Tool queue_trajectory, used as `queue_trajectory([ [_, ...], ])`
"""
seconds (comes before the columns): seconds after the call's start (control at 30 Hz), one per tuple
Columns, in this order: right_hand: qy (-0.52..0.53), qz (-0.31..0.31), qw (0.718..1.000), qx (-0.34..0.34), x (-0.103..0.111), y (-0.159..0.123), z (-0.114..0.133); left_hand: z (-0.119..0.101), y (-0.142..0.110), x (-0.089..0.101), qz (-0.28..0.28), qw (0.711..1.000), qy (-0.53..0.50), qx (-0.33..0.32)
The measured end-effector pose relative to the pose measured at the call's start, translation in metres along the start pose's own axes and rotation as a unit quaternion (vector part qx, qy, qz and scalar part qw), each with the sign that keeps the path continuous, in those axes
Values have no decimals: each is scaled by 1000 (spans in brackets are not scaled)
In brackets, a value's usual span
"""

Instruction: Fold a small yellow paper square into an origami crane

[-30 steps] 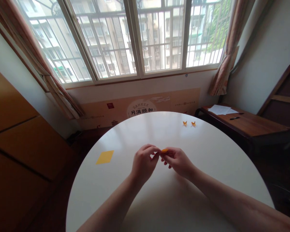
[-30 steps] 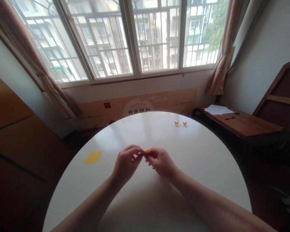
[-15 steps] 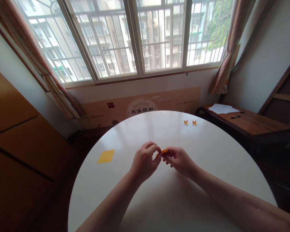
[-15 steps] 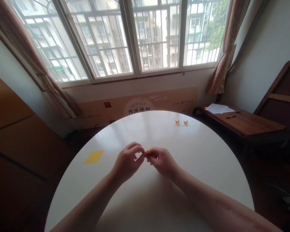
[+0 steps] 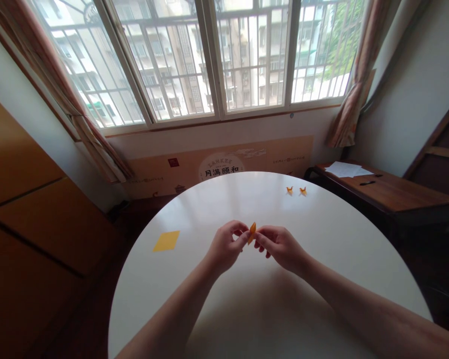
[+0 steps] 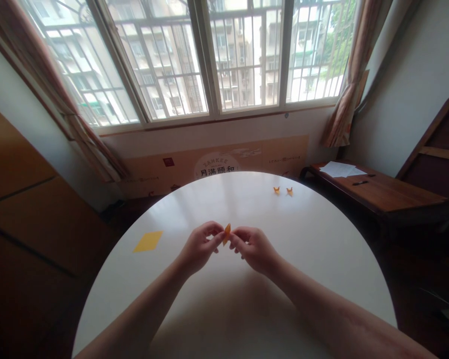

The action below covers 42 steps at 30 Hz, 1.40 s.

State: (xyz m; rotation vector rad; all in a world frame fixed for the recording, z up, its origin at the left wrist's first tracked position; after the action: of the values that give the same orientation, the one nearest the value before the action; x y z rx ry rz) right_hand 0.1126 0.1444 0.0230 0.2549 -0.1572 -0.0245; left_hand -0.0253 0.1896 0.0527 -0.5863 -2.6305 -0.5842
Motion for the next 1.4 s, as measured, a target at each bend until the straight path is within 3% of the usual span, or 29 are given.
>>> queue_trajectory([
  [0.2, 39, 0, 999, -13, 0, 1, -4, 11, 1, -11, 42, 982, -162, 89],
  [0.47, 68, 5, 997, -19, -1, 0, 1, 8, -4, -16, 69, 956, -239, 158],
  [0.73, 92, 3, 995, -36, -2, 0, 2, 10, -6, -18, 80, 945, -264, 175],
  [1.13, 103, 6, 993, -57, -2, -1, 2, 5, -6, -19, 90, 952, -241, 166],
  [1.4, 135, 16, 989, -56, -4, -2, 2, 4, -9, -21, 108, 934, -283, 189],
])
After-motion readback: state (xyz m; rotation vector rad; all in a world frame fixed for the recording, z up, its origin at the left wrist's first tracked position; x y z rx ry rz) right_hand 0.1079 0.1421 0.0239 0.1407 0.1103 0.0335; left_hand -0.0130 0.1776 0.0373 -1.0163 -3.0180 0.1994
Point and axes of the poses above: each hand's wrist, its own y-axis towards the middle knuckle, its own x-axis out of the back of the hand, z = x × y, the point moved 6 cm from there along y, towards the middle knuckle, and after that the axes turned 4 degrees about -z, right-handed, at the moved point
